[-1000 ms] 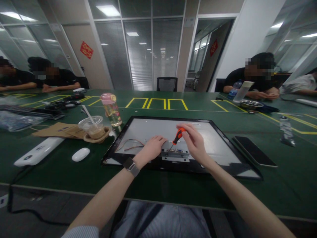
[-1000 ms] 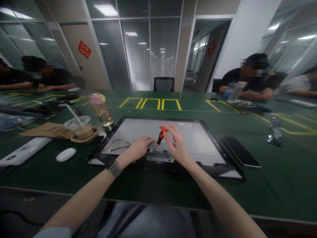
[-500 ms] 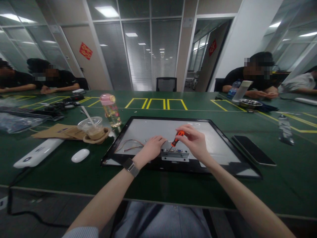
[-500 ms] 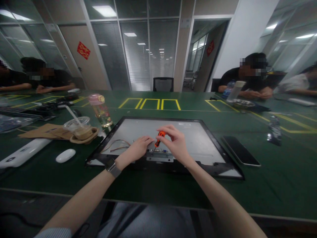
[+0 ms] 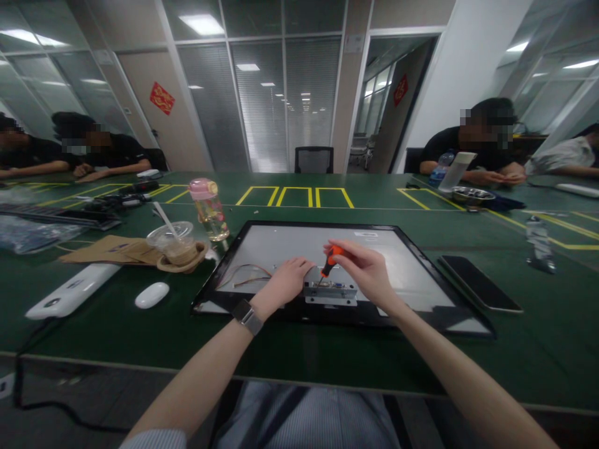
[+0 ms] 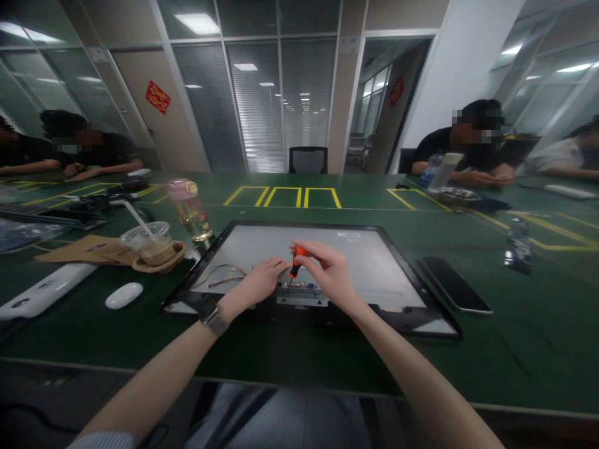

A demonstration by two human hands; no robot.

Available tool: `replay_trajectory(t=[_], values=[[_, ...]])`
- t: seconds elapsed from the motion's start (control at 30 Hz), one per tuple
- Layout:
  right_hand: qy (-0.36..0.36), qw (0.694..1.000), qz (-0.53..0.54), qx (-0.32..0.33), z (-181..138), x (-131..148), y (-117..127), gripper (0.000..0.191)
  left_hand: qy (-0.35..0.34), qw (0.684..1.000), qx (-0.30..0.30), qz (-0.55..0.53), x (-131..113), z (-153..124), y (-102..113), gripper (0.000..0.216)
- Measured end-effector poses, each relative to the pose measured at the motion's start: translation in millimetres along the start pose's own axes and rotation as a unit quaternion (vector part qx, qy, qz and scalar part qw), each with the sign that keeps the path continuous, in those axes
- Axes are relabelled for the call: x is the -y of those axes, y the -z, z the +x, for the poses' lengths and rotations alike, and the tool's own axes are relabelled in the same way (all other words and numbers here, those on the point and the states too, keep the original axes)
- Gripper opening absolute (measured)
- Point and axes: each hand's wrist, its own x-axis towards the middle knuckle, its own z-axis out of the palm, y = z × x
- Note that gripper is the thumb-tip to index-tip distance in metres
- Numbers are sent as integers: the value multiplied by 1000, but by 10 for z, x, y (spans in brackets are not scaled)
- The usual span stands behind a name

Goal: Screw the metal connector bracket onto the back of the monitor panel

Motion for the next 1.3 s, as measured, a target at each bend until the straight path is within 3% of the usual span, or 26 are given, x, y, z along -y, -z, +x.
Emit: replay_trajectory(t=[0.17, 0.47, 0.63, 0.87, 1.0, 1.17, 1.3], values=[[35, 998, -45, -41, 3, -27, 12, 18, 4, 1000, 2, 4, -7, 2, 1, 46], [-37, 997, 57, 47, -3, 3, 28, 38, 4, 1000, 1, 13, -23, -16, 26, 42], [-67, 994, 88, 26, 7, -67, 56, 35, 8, 1000, 12, 15, -39, -1, 46, 43], [-32, 999, 6, -30, 13, -77, 64, 20, 13, 1000, 12, 7, -30, -4, 37, 45], [0, 1000, -17, -14, 5, -19, 62, 23, 9, 1000, 9, 7, -27, -9, 33, 45], [-42, 996, 58, 46, -8, -25, 54, 31, -3, 1000, 1, 11, -5, -7, 10, 42], [-59, 996, 66, 18, 0, -96, 54, 28, 5, 1000, 7, 17, -8, -6, 10, 43]])
